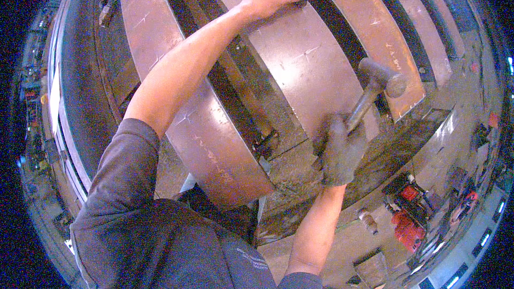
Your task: The person uses a hammer and a metal punch to repeatedly strike a large curved metal sheet, creating indentations along its surface. The person holds the punch with the left hand and strikes it with the hammer in the right hand while standing in a workshop.
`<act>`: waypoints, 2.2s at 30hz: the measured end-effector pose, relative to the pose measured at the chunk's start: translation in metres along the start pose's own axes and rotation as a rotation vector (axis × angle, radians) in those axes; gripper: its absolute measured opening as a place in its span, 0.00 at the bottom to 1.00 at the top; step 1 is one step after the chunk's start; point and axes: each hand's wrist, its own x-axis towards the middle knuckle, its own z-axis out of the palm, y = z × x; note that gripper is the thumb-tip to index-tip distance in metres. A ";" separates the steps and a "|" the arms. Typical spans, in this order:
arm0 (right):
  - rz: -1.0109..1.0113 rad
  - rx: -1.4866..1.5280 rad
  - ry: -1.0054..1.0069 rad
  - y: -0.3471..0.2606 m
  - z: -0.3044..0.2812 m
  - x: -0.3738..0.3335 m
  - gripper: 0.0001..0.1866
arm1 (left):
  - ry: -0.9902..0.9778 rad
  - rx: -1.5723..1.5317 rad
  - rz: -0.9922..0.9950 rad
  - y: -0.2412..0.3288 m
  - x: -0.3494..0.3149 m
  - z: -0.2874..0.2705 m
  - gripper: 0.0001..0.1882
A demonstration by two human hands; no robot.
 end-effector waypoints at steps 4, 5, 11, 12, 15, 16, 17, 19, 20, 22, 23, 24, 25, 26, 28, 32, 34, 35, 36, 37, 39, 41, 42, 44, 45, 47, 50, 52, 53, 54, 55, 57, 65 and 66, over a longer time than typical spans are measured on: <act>0.206 -0.021 -0.054 -0.009 -0.005 -0.004 0.14 | -0.033 0.005 -0.030 0.002 -0.002 -0.002 0.32; 0.150 -0.079 -0.044 0.000 -0.007 0.001 0.14 | -0.015 -0.012 -0.005 0.001 -0.001 0.000 0.32; 0.206 -0.051 -0.057 0.001 -0.006 0.000 0.15 | -0.022 -0.118 -0.030 0.007 -0.005 -0.004 0.28; 0.213 -0.053 -0.042 0.005 -0.008 0.000 0.15 | -0.065 -0.206 -0.083 0.026 -0.012 -0.010 0.26; 0.153 0.000 -0.055 -0.004 -0.004 -0.002 0.15 | -0.116 -0.257 -0.132 0.042 -0.018 -0.020 0.22; 0.168 0.001 -0.062 -0.004 -0.004 -0.002 0.15 | -0.122 -0.241 -0.128 0.042 -0.019 -0.021 0.21; 0.184 0.002 -0.069 -0.003 -0.004 -0.002 0.15 | -0.091 -0.192 -0.072 0.032 -0.015 -0.016 0.24; 0.184 -0.012 -0.065 -0.001 -0.004 -0.002 0.14 | -0.023 -0.095 0.040 0.008 -0.007 -0.006 0.29; 0.171 -0.028 -0.045 0.002 -0.005 -0.003 0.14 | -0.040 -0.129 0.036 0.004 -0.005 -0.002 0.29; 0.199 -0.027 -0.063 -0.003 -0.006 -0.006 0.13 | -0.071 -0.192 0.020 0.005 -0.009 -0.003 0.28; 0.238 -0.011 -0.095 -0.011 -0.008 -0.009 0.13 | -0.068 -0.233 0.030 0.007 -0.012 -0.002 0.28; 0.272 0.008 -0.127 -0.019 -0.008 -0.011 0.13 | -0.061 -0.271 0.045 0.007 -0.013 0.002 0.27; 0.189 -0.023 -0.132 -0.024 -0.006 -0.008 0.12 | -0.046 -0.302 0.067 0.005 -0.011 0.002 0.27; 0.106 -0.053 -0.137 -0.029 -0.003 -0.006 0.11 | -0.028 -0.228 0.095 0.002 -0.010 0.003 0.25; 0.041 -0.136 -0.157 -0.044 -0.003 0.005 0.11 | -0.040 -0.210 0.079 0.008 -0.014 0.001 0.25; -0.216 -0.236 -0.037 -0.137 -0.007 0.047 0.12 | -0.141 -0.149 0.006 0.020 -0.019 -0.013 0.22; -0.457 -0.142 -0.051 -0.184 -0.032 0.078 0.15 | -0.025 -0.237 0.090 0.004 -0.019 -0.007 0.25; -0.519 -0.012 -0.133 -0.208 -0.060 0.094 0.16 | -0.026 -0.234 0.119 0.011 -0.016 -0.001 0.25; -0.504 0.318 -0.333 -0.210 -0.058 0.095 0.17 | -0.022 -0.218 0.144 0.014 -0.015 0.001 0.26; -0.431 0.653 -0.534 -0.210 -0.054 0.097 0.18 | -0.046 -0.188 0.138 0.022 -0.016 -0.001 0.26; -0.210 -0.342 -0.322 -0.159 0.012 0.100 0.17 | -0.074 -0.149 0.118 0.017 -0.018 -0.012 0.26; 0.014 -0.851 -0.430 -0.123 0.057 0.087 0.17 | -0.077 -0.201 0.082 0.014 -0.016 -0.012 0.25; 0.023 -0.413 -0.354 -0.084 0.052 0.089 0.17 | -0.091 -0.261 0.026 0.015 -0.015 -0.014 0.24; 0.250 -0.189 -0.276 -0.097 0.048 0.072 0.13 | -0.039 -0.272 0.003 0.008 -0.005 -0.026 0.23; 0.387 -0.086 -0.225 -0.100 0.042 0.053 0.11 | -0.033 -0.268 -0.011 0.007 -0.004 -0.025 0.23; 0.162 -0.296 -0.046 -0.038 0.023 0.042 0.10 | -0.007 -0.295 -0.052 0.019 -0.008 -0.016 0.23; 0.070 -0.159 0.055 0.008 0.028 0.035 0.06 | 0.101 -0.489 -0.162 0.011 -0.006 -0.013 0.23; 0.282 0.047 0.079 -0.014 0.037 0.030 0.05 | 0.080 -0.568 -0.239 0.011 -0.004 -0.015 0.23; 0.193 -0.028 0.104 -0.004 0.036 0.033 0.06 | 0.070 -0.606 -0.279 0.010 -0.003 -0.016 0.23; 0.105 -0.106 0.138 -0.003 0.040 0.033 0.06 | 0.058 -0.643 -0.315 0.009 -0.001 -0.016 0.24; 0.125 -0.058 0.128 -0.005 0.039 0.031 0.06 | 0.058 -0.653 -0.305 0.008 0.001 -0.016 0.23; 0.127 -0.136 0.127 -0.008 0.039 0.033 0.06 | 0.054 -0.672 -0.287 0.004 0.005 -0.013 0.22; 0.132 -0.066 0.031 -0.011 0.040 0.032 0.08 | 0.018 -0.801 -0.299 0.001 0.003 -0.005 0.19; 0.150 -0.040 0.016 -0.006 0.038 0.033 0.09 | 0.023 -0.798 -0.295 0.005 0.002 -0.005 0.19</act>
